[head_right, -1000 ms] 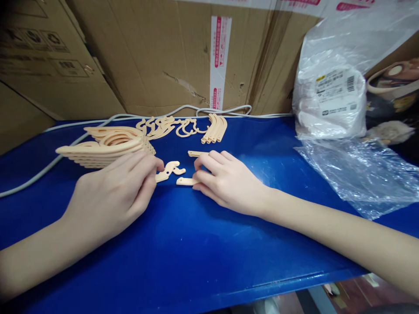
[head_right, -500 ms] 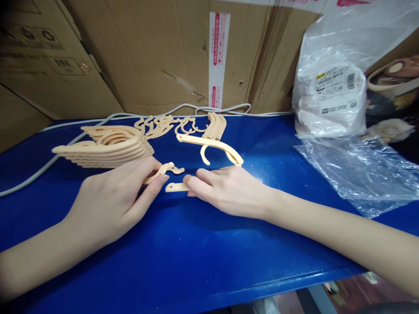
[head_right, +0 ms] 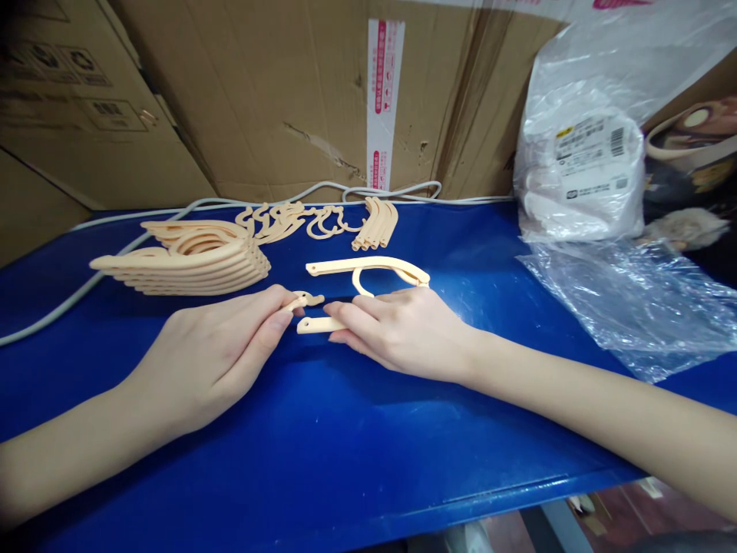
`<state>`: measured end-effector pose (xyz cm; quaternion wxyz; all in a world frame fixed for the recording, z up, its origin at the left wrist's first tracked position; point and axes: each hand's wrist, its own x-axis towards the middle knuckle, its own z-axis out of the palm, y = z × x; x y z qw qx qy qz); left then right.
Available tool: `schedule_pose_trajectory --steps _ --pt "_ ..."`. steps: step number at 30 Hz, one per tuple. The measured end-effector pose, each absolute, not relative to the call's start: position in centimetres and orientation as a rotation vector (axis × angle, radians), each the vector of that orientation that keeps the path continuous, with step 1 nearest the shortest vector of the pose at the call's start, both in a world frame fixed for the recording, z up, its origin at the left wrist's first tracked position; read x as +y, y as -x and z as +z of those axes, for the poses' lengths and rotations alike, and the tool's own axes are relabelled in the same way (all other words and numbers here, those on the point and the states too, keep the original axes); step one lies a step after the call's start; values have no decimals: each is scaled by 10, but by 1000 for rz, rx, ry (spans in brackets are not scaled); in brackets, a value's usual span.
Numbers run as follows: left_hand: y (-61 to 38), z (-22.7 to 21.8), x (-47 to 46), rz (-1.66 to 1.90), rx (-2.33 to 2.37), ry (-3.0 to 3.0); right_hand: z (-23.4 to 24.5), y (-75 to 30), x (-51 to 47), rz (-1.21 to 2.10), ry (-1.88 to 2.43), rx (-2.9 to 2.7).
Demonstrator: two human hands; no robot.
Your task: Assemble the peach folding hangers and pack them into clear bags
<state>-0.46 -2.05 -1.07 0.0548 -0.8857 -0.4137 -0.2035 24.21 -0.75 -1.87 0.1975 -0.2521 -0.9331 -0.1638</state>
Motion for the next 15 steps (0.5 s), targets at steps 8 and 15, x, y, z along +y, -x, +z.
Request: schedule_pose_trajectory --steps 8,15 --pt "9 -16 -22 -725 -1199 2759 -18 -241 -7 -594 690 -2542" --pt "8 -13 -22 -648 -1201 2849 -17 -241 -8 -634 678 -2543"
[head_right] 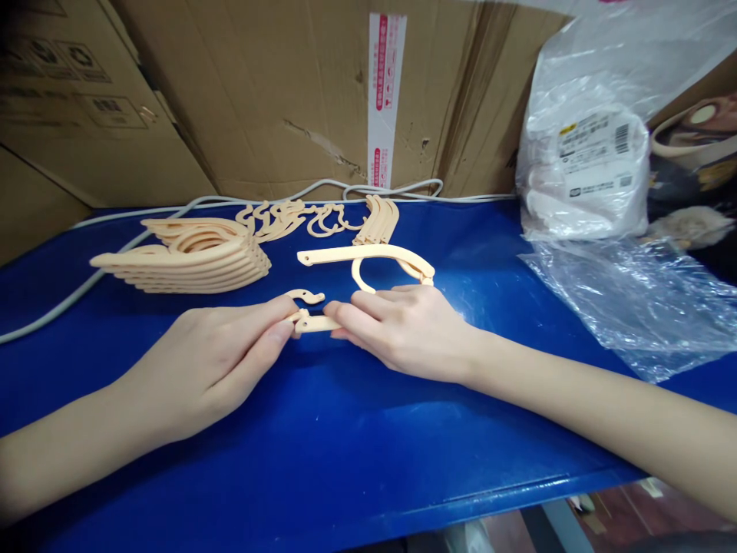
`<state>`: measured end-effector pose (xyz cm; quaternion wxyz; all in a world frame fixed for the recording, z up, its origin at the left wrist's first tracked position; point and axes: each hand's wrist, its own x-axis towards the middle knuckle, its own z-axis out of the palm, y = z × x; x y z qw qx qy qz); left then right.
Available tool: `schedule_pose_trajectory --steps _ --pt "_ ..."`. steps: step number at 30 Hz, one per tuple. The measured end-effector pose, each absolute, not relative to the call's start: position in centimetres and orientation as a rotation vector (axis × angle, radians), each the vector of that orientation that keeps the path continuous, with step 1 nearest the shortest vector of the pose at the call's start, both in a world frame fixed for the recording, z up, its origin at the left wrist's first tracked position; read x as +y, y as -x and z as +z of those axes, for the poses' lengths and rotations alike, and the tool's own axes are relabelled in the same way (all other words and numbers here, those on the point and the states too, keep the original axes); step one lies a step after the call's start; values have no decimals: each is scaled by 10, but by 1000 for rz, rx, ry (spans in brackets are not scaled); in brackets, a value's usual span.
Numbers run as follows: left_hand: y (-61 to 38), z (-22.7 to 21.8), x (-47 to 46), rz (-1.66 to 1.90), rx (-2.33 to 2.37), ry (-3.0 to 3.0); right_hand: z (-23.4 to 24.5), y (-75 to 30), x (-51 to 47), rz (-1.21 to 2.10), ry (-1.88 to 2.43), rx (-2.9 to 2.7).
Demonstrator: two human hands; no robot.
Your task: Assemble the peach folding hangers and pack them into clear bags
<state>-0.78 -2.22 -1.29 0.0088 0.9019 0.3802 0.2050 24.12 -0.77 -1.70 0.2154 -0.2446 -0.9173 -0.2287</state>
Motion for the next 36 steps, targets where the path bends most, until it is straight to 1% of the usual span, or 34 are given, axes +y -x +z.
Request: schedule_pose_trajectory --steps 6,12,21,25,30,33,36 --pt "5 -5 -21 550 1141 -3125 -18 -241 -8 -586 644 -2571" --pt "5 -5 -23 601 1143 -3345 -19 -242 -9 -544 645 -2591" --pt "5 -4 -25 436 1140 -3600 -19 -244 -8 -338 685 -2636" --pt "4 -4 -26 362 1131 -3679 -17 -246 -6 -122 730 -2702" --pt "2 -4 -26 443 1085 -3712 -15 -248 -3 119 746 -2745" --pt "1 -4 -26 479 1060 -3682 -15 -247 -4 122 739 -2740" --pt "2 -6 -25 546 1054 -3627 -15 -247 -4 46 718 -2719"
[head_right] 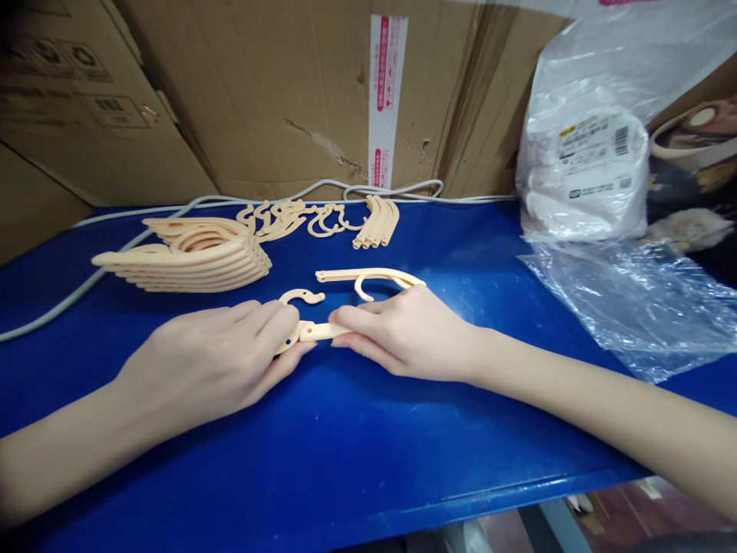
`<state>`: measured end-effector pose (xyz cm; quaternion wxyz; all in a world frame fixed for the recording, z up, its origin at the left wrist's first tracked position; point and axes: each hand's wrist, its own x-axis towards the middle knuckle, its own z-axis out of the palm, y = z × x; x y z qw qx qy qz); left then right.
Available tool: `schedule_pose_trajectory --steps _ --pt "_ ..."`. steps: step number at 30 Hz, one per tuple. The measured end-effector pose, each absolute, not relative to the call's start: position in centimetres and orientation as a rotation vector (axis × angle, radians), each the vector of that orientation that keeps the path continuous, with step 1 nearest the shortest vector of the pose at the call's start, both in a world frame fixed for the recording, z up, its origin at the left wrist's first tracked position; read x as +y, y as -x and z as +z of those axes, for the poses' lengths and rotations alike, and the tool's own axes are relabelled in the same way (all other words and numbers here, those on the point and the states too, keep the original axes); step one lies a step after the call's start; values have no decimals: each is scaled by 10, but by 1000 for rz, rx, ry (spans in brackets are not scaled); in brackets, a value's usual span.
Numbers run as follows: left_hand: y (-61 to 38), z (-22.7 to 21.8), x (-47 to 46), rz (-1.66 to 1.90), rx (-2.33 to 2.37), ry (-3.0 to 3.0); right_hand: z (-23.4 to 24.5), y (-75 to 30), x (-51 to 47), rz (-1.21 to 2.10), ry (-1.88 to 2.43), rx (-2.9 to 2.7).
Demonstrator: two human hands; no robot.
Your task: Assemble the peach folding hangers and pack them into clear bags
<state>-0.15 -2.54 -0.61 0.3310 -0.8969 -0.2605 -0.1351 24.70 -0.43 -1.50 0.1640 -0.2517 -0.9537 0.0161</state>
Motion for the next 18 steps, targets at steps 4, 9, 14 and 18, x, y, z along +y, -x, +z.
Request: schedule_pose_trajectory --steps 4,9,14,18 --pt "2 -8 -25 -462 -727 2387 -16 -247 -6 -101 707 -2706" --pt "3 -8 -25 -523 -797 2452 -17 -245 -8 -181 683 -2668" --pt "5 -8 -24 -558 -797 2446 -17 -243 -8 -219 666 -2658" --pt "5 -8 -22 -587 -780 2444 -17 -244 -8 -260 660 -2660"
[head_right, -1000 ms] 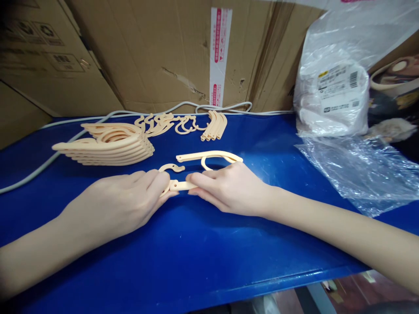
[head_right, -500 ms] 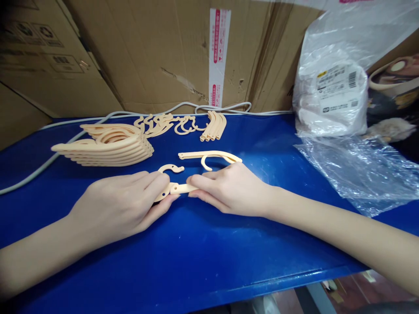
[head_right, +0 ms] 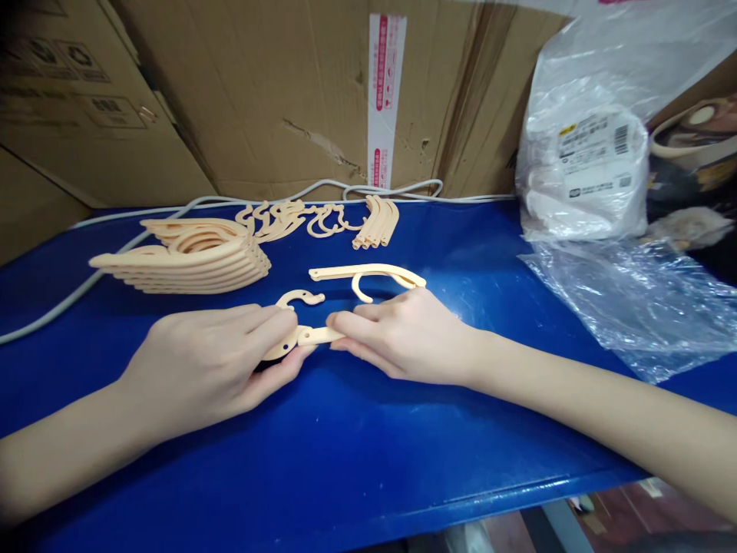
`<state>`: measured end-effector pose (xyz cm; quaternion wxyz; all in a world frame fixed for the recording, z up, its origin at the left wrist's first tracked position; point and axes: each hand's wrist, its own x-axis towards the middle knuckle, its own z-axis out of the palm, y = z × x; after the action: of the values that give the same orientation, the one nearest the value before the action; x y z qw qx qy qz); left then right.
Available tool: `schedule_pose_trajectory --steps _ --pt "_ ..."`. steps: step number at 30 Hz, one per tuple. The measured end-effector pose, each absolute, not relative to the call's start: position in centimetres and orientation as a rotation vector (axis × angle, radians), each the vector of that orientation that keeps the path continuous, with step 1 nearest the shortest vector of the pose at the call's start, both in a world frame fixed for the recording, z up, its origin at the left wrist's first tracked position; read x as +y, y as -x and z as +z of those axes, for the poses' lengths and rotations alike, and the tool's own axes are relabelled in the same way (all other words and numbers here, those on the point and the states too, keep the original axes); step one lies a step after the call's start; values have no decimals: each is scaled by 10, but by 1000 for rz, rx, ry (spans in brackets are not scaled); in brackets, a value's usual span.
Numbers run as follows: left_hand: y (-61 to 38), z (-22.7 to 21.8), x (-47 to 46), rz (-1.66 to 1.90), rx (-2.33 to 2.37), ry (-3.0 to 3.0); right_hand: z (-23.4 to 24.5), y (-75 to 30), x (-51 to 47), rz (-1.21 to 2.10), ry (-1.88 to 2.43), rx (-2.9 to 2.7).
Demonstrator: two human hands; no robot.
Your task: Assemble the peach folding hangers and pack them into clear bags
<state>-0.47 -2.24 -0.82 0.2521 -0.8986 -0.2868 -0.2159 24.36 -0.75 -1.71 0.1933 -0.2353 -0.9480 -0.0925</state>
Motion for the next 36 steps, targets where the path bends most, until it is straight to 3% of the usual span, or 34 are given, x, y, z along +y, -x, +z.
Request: schedule_pose_trajectory --steps 9,19,36 --pt "5 -11 -22 -614 -776 2476 -16 -245 -7 -321 659 -2654" --pt "6 -12 -21 -548 -863 2569 -19 -246 1 -152 710 -2664" --pt "7 -9 -24 -543 -902 2610 -18 -248 6 -277 608 -2576"
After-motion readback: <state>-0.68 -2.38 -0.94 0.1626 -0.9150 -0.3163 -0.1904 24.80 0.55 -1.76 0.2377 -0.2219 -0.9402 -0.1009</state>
